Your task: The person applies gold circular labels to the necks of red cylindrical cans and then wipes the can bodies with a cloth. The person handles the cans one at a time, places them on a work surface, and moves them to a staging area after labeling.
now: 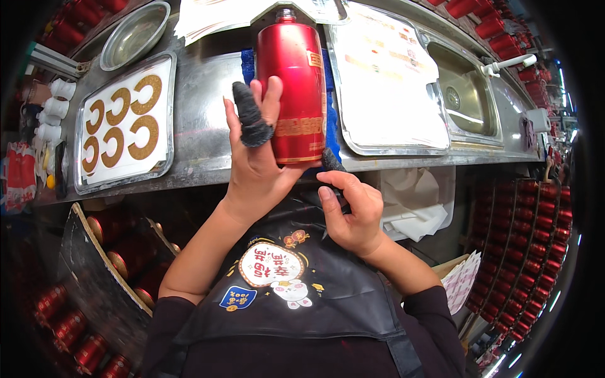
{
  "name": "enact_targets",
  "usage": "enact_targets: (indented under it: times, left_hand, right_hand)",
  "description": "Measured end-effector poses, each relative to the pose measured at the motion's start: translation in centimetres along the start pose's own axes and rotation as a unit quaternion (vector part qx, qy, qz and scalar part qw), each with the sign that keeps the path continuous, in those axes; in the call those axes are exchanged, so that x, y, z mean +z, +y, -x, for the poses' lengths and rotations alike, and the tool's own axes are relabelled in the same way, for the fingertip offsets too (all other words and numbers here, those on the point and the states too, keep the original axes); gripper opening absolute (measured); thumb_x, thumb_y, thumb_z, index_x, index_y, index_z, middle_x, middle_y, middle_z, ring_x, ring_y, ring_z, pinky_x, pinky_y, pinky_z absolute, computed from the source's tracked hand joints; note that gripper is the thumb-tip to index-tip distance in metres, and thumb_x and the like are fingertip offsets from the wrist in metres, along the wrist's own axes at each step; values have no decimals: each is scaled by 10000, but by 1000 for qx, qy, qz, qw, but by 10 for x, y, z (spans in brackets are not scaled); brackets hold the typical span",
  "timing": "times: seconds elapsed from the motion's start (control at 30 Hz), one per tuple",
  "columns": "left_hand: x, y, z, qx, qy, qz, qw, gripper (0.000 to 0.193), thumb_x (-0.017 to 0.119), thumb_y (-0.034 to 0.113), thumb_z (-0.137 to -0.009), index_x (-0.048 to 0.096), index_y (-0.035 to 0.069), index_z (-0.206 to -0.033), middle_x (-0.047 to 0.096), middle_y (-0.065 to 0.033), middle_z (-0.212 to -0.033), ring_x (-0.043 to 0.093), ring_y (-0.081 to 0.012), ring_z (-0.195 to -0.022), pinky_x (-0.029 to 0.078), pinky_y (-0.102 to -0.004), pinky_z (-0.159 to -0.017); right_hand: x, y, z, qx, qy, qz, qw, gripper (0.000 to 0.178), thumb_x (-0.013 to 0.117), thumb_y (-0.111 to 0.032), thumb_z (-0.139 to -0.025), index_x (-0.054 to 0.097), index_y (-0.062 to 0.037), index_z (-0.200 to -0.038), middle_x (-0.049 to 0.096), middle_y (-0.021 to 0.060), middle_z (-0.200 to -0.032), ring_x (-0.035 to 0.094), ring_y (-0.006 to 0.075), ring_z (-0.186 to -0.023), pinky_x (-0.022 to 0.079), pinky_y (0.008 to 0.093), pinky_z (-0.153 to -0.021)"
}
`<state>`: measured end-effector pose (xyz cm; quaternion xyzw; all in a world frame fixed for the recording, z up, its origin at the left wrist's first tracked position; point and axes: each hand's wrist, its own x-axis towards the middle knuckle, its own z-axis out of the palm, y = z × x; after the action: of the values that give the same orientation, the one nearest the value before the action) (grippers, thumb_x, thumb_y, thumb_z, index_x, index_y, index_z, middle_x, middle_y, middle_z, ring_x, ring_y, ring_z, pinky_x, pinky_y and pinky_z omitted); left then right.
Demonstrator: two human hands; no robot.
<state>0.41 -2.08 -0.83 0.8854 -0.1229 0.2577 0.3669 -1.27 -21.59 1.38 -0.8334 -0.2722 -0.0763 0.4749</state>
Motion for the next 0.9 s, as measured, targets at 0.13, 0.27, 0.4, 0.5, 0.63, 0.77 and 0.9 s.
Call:
enact_targets:
  times: [0.13,0.27,0.4,0.5,0.63,0.77,0.9]
  left_hand:
    - [-11,-4,14,-129,-60,90,986,1138,876,336,-769,172,6,-1599,257,-197,-1667,308,-401,-1510,30,-646,-1212]
    - [-18,-7,18,-137,-85,71,984,1138,834,394,-813,122,20,-1619,236,-197,-1676,289,-344,-1533,-58,-640,-1201]
    - [-24,-9,15,-136,-114,-9,984,1145,849,440,-785,178,9,-1607,329,-201,-1636,308,-342,-1526,-38,-654,-1199]
    - [-34,-4,20,-147,-93,48,984,1137,863,464,-765,232,11,-1595,378,-213,-1607,305,-360,-1524,-13,-656,-1202]
    - [-36,6,33,-84,-55,60,993,822,799,533,-813,568,38,-1427,334,-274,-1615,286,-431,-1520,-3,-632,-1206]
    - [-24,8,39,-105,-33,72,991,668,632,611,-923,695,76,-1318,276,-336,-1616,268,-452,-1522,-53,-635,-1190]
    - [-21,0,27,-133,-7,119,984,637,520,607,-989,686,100,-1336,242,-343,-1625,238,-452,-1533,-77,-652,-1175]
  right_hand:
    - [4,1,2,42,-1,-30,999,177,717,-17,-839,705,-8,-1015,719,121,-829,633,232,-530,461,313,-496]
    - [8,2,8,114,-5,-54,992,153,713,-22,-863,699,9,-1012,724,127,-843,651,203,-555,496,298,-527]
    - [-2,9,5,125,-24,-83,988,132,692,-19,-920,699,35,-1041,672,29,-859,537,31,-634,431,196,-580]
    - [-27,24,-18,232,80,-183,952,107,648,-101,-969,694,-5,-960,645,30,-794,552,62,-605,428,217,-584]
    - [-49,28,-52,402,221,-527,716,134,621,-137,-980,626,-30,-1062,627,56,-789,595,114,-629,469,251,-622]
    - [-22,-9,-53,293,119,-396,862,266,690,-4,-905,593,-15,-1153,634,47,-980,622,107,-846,517,247,-777]
    - [-2,-16,-65,179,34,-234,955,276,727,-18,-900,617,0,-1153,653,64,-1029,622,112,-942,506,249,-838]
